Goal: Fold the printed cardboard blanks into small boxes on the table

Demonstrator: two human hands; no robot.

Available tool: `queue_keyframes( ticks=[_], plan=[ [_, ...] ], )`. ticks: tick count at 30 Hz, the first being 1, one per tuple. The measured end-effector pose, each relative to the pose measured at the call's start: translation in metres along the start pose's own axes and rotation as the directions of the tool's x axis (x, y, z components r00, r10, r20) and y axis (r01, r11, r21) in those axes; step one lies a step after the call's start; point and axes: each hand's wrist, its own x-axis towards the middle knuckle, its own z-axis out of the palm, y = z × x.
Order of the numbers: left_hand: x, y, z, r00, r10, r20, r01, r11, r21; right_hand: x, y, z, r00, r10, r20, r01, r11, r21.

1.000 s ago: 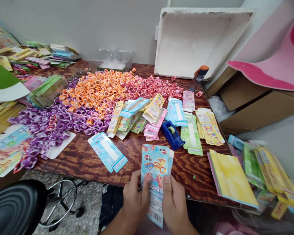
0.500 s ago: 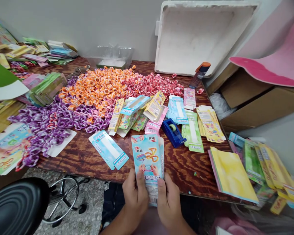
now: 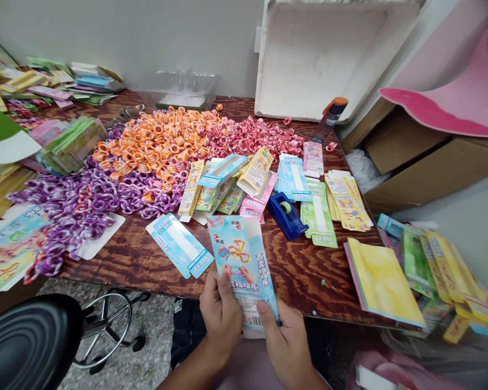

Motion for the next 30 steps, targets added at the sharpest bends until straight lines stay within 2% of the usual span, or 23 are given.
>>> queue_keyframes(
  ticks=[4,6,7,8,10,12,14,15,17,18,19,22,24,28,30],
  plan=[
    [0.008,-0.002,-0.001,0.999,-0.009,-0.048,0.008,1.000,-0.012,-0.004,0.004,-0.002,0.967,-0.203,0.156,0.226,0.964,-0.142],
    [0.013,-0.002,-0.001,0.999,-0.037,0.006,0.037,0.998,-0.043,-0.006,0.014,0.003,0.928,-0.346,0.138,0.373,0.850,-0.372],
    [0.016,-0.002,-0.001,0.994,-0.075,0.082,0.084,0.991,-0.103,-0.007,0.020,0.006,0.898,-0.425,0.115,0.419,0.745,-0.520],
    [0.019,-0.001,-0.001,0.973,-0.140,0.185,0.175,0.967,-0.184,-0.008,0.024,0.010,0.864,-0.493,0.106,0.435,0.622,-0.651],
    [0.026,0.002,-0.002,0.867,-0.314,0.387,0.446,0.835,-0.321,-0.009,0.029,0.014,0.826,-0.539,0.168,0.440,0.429,-0.789],
    [0.033,0.007,-0.002,0.768,-0.455,0.451,0.627,0.680,-0.381,-0.010,0.028,0.012,0.798,-0.533,0.281,0.521,0.374,-0.767],
    [0.038,0.014,-0.003,0.719,-0.514,0.467,0.689,0.612,-0.388,-0.009,0.024,0.004,0.759,-0.581,0.294,0.595,0.437,-0.675],
    [0.040,0.017,-0.004,0.695,-0.509,0.507,0.710,0.595,-0.377,-0.007,0.021,-0.001,0.762,-0.607,0.227,0.589,0.501,-0.634],
    [0.041,0.023,-0.004,0.606,-0.493,0.624,0.773,0.550,-0.315,0.001,0.014,-0.013,0.803,-0.596,0.023,0.508,0.664,-0.548],
    [0.040,0.025,-0.004,0.566,-0.497,0.658,0.797,0.534,-0.282,0.006,0.011,-0.019,0.822,-0.568,-0.040,0.476,0.724,-0.500],
    [0.039,0.027,-0.005,0.546,-0.506,0.668,0.809,0.527,-0.261,0.012,0.008,-0.024,0.832,-0.551,-0.058,0.469,0.756,-0.455],
    [0.037,0.030,-0.007,0.540,-0.551,0.636,0.817,0.525,-0.240,0.026,-0.001,-0.037,0.830,-0.551,0.082,0.545,0.773,-0.324],
    [0.037,0.032,-0.010,0.530,-0.566,0.632,0.825,0.516,-0.230,0.030,-0.006,-0.042,0.835,-0.519,0.182,0.550,0.797,-0.248],
    [0.032,0.037,-0.017,0.448,-0.600,0.663,0.865,0.477,-0.154,0.034,-0.017,-0.043,0.841,-0.393,0.372,0.462,0.880,-0.114],
    [0.029,0.039,-0.017,0.414,-0.619,0.667,0.882,0.454,-0.127,0.036,-0.022,-0.042,0.842,-0.336,0.422,0.413,0.904,-0.105]
  ],
)
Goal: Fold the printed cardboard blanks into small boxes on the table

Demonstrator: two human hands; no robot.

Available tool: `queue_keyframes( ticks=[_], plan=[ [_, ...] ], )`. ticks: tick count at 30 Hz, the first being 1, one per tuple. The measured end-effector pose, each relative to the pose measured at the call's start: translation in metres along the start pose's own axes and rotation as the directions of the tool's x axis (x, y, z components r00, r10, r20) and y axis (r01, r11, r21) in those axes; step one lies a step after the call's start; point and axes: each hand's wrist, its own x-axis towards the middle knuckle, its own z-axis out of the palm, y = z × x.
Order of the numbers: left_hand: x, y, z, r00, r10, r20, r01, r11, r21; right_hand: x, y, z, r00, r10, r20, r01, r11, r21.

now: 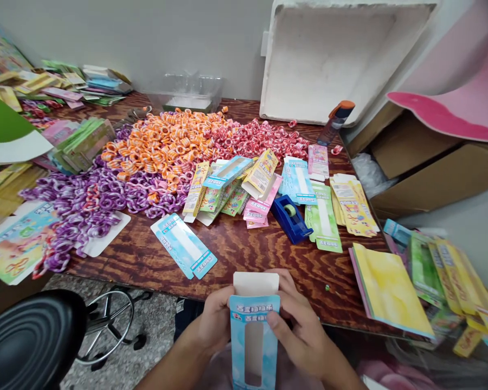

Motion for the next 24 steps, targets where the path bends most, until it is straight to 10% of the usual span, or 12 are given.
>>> queue_keyframes(
  ticks=[5,8,15,21,24],
  plan=[
    [0.000,-0.002,0.008,0.999,-0.032,-0.038,0.031,0.999,-0.022,0.000,-0.008,0.009,0.917,-0.214,-0.337,0.037,0.885,-0.464],
    [-0.002,-0.002,0.011,1.000,-0.016,0.007,0.017,1.000,-0.024,-0.006,-0.014,0.015,0.914,-0.331,-0.235,0.127,0.783,-0.609],
    [-0.018,-0.003,0.011,0.932,-0.138,0.334,0.097,0.986,0.136,-0.007,-0.018,0.000,0.860,0.030,-0.509,0.074,0.980,0.182],
    [-0.014,-0.005,0.007,0.874,-0.257,0.412,0.202,0.964,0.173,0.006,-0.012,-0.037,0.925,0.354,0.135,-0.376,0.809,0.452],
    [-0.013,-0.006,0.009,0.841,-0.295,0.453,0.243,0.955,0.171,0.014,-0.011,-0.046,0.909,0.365,0.200,-0.416,0.794,0.444]
  ],
)
